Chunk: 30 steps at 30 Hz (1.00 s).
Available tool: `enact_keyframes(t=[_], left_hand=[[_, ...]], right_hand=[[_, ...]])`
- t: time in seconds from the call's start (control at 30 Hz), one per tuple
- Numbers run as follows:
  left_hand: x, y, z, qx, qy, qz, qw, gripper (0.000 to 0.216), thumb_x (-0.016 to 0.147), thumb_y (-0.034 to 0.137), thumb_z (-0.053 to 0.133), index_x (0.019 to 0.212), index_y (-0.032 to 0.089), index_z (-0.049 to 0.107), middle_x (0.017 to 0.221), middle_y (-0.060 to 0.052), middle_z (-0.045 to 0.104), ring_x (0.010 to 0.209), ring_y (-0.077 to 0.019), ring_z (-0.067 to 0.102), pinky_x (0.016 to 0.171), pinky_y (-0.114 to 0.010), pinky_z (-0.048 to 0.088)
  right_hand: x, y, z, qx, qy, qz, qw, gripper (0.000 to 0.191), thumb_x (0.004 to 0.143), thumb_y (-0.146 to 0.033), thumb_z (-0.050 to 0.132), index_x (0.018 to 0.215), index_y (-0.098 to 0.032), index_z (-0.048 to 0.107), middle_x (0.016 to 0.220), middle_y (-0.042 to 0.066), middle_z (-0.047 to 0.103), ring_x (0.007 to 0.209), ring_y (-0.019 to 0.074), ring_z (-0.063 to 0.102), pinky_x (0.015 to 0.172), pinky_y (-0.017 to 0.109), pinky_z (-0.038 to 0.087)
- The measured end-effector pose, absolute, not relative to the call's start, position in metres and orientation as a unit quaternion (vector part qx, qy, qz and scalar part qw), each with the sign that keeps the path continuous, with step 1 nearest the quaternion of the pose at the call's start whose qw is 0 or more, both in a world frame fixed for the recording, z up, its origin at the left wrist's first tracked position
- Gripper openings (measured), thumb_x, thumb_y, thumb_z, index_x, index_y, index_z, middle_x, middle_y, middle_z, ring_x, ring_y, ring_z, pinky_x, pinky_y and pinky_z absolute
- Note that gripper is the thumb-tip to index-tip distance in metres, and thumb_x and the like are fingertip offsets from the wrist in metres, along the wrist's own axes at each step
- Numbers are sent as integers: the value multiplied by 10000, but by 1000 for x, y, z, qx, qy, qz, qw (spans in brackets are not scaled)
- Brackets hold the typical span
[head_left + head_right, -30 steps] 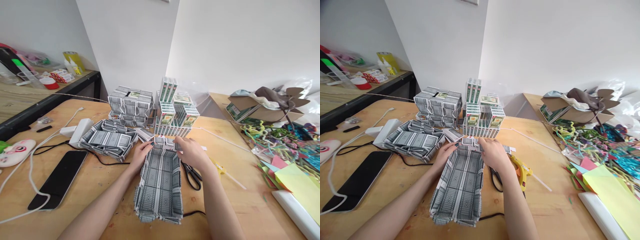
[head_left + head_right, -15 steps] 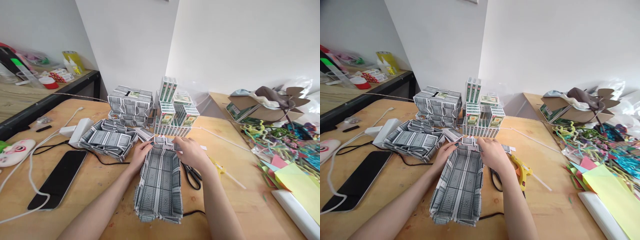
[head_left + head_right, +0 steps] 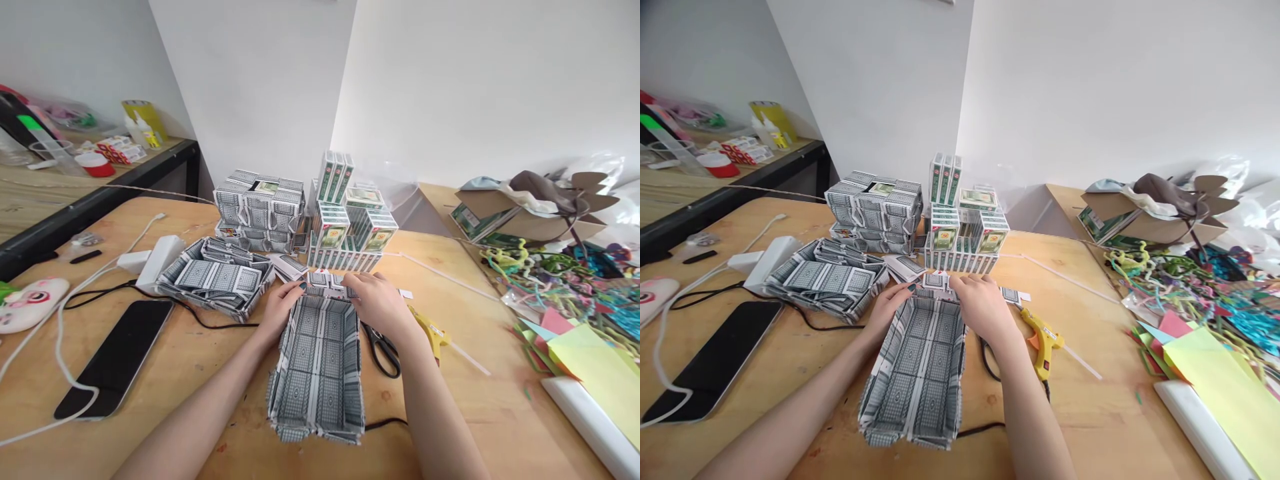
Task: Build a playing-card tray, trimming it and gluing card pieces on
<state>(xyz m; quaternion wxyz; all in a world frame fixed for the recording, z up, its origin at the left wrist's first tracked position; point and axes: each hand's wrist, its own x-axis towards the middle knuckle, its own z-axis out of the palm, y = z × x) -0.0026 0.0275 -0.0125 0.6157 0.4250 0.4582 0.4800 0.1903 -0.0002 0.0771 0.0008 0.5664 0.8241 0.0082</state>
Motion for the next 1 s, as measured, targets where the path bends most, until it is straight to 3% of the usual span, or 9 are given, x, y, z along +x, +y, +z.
enact_keyframes(t=[0.23,0.37,0.53,0.77,1.0], left_hand=[[-3,28,-13,428,461,480,611,246,686,350,641,833,164,708,897,-49,706,862,-203,623,739,-255,455],[-3,27,-12,428,465,475,612,268,689,370,646,851,166,708,902,-49,706,858,-202,623,728,-251,458],[-3,27,-12,419,468,475,616,264,684,366,653,850,169,707,891,-45,706,823,-190,622,705,-243,455],[-2,27,-12,433,458,474,614,280,691,365,632,867,159,702,925,-60,701,857,-207,619,739,-263,454],[-8,27,2,549,443,450,548,260,750,304,556,927,170,691,1061,-73,665,1025,-242,577,917,-343,420]], right_hand=[[184,-2,76,590,805,53,-15,212,787,-89,424,874,-216,569,801,32,663,761,179,572,665,275,294],[182,-2,75,633,773,20,-45,221,820,-143,417,898,-231,604,789,31,677,736,184,589,640,261,324],[183,-2,74,637,753,-103,-130,266,798,-112,417,907,-241,623,843,11,697,801,167,623,673,226,386],[189,2,69,613,740,-152,-232,276,781,-95,431,841,-213,673,828,22,705,790,167,636,722,250,439],[204,7,72,595,639,-265,-409,153,749,-237,541,785,-207,687,809,27,690,745,169,619,703,301,476]])
